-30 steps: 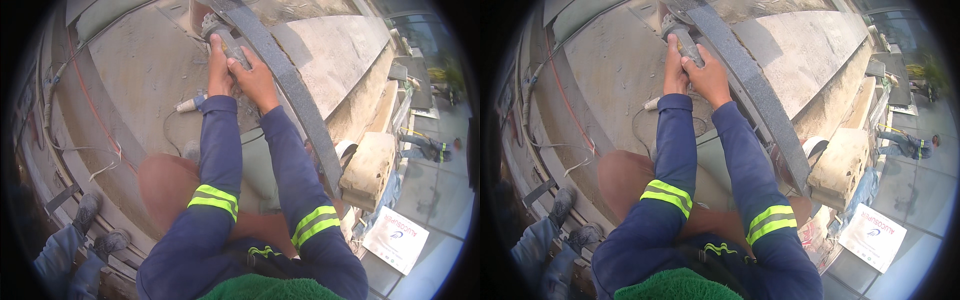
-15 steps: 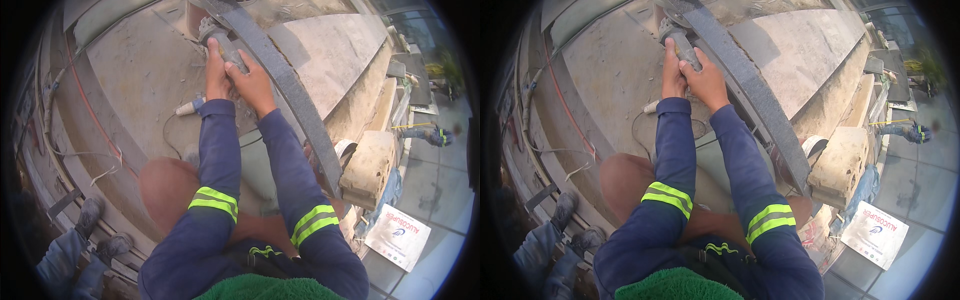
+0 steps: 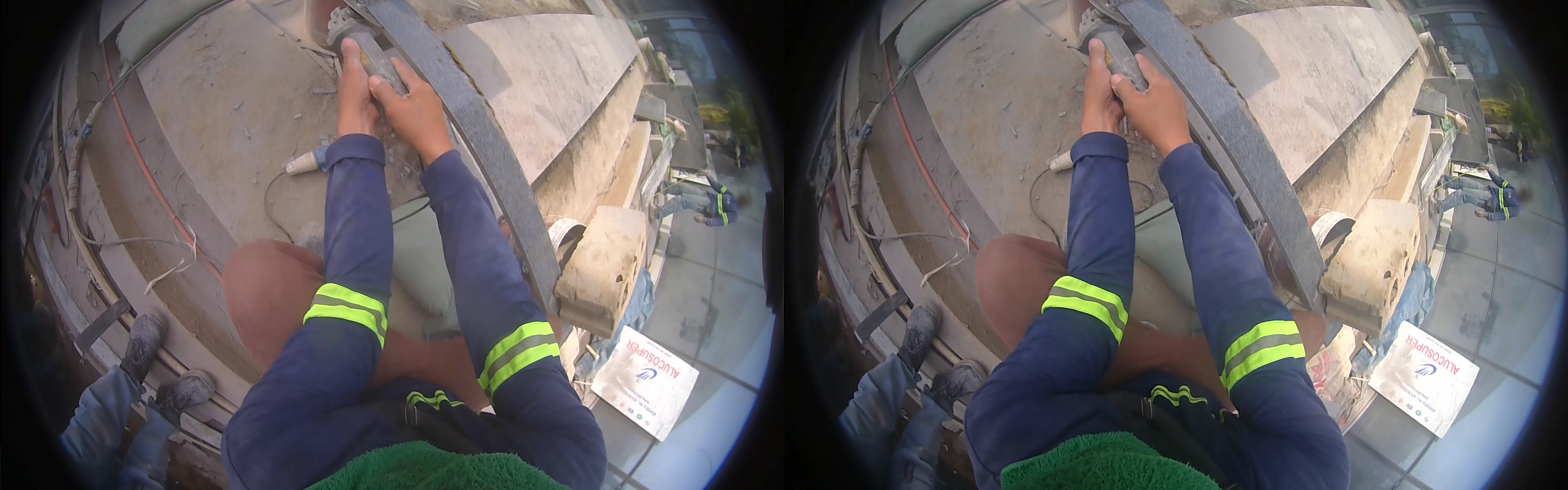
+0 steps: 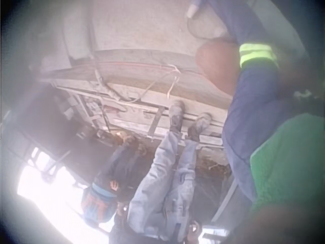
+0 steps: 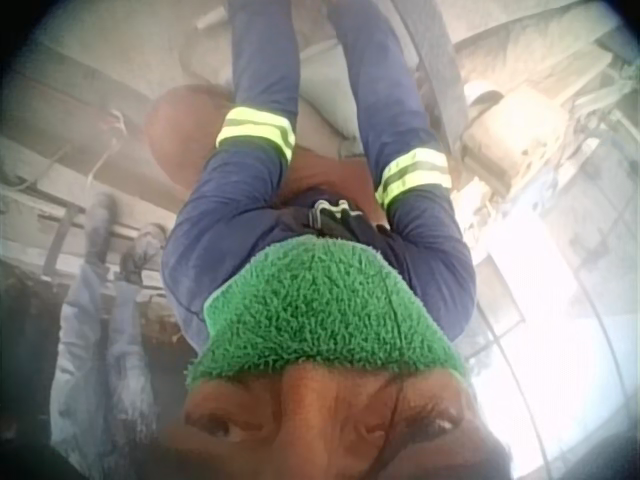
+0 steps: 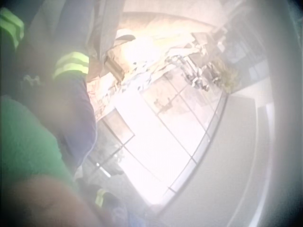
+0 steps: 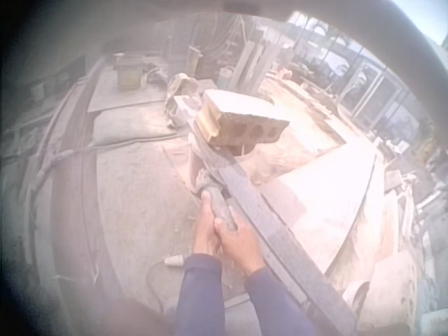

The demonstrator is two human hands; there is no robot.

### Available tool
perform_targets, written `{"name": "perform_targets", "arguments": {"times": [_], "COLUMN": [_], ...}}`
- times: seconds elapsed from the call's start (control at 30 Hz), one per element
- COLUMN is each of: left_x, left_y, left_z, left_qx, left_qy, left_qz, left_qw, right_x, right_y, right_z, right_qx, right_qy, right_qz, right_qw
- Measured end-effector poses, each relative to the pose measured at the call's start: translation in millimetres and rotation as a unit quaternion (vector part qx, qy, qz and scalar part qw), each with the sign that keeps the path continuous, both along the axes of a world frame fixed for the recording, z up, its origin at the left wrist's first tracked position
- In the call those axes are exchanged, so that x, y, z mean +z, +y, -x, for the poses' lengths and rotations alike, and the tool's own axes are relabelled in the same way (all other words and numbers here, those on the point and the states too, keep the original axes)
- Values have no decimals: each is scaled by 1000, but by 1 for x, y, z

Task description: The person sits cross-legged on the floor and uses an angle grinder to smooth the edge of a large stone slab. They hold the tool with both hands and move it along the slab's edge, generating dust.

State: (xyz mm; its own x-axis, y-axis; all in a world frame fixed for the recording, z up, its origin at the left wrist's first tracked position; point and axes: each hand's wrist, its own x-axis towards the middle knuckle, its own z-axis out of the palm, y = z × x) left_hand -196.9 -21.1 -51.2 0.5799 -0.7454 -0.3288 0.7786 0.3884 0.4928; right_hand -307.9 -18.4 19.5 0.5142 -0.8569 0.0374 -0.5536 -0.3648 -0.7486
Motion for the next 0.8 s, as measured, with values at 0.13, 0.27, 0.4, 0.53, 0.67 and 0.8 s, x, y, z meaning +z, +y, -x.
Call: {"name": "perform_targets", "arguments": {"times": [0.13,0.27,0.4,0.53,0.67,0.8], "left_x": [-4,-2,8,15,8,9], "left_y": [-2,4,12,19,18,21], "left_z": [2,7,13,17,19,24], "left_qx": [-3,-11,-12,-19,-2,-5], "left_qy": [-9,-8,-15,-7,-8,-6], "left_qz": [2,24,13,10,18,24], "left_qw": [1000,1000,1000,1000,1000,1000], "right_x": [1,-1,-1,10,6,5], "right_y": [2,5,8,18,18,18], "right_z": [5,9,14,17,21,25], "right_qx": [1,3,5,3,3,2], "right_qy": [-16,-27,-27,-20,-24,-12], "right_qz": [-10,-28,-19,-33,-19,-19], "right_qw": [1000,999,999,999,1000,1000]}}
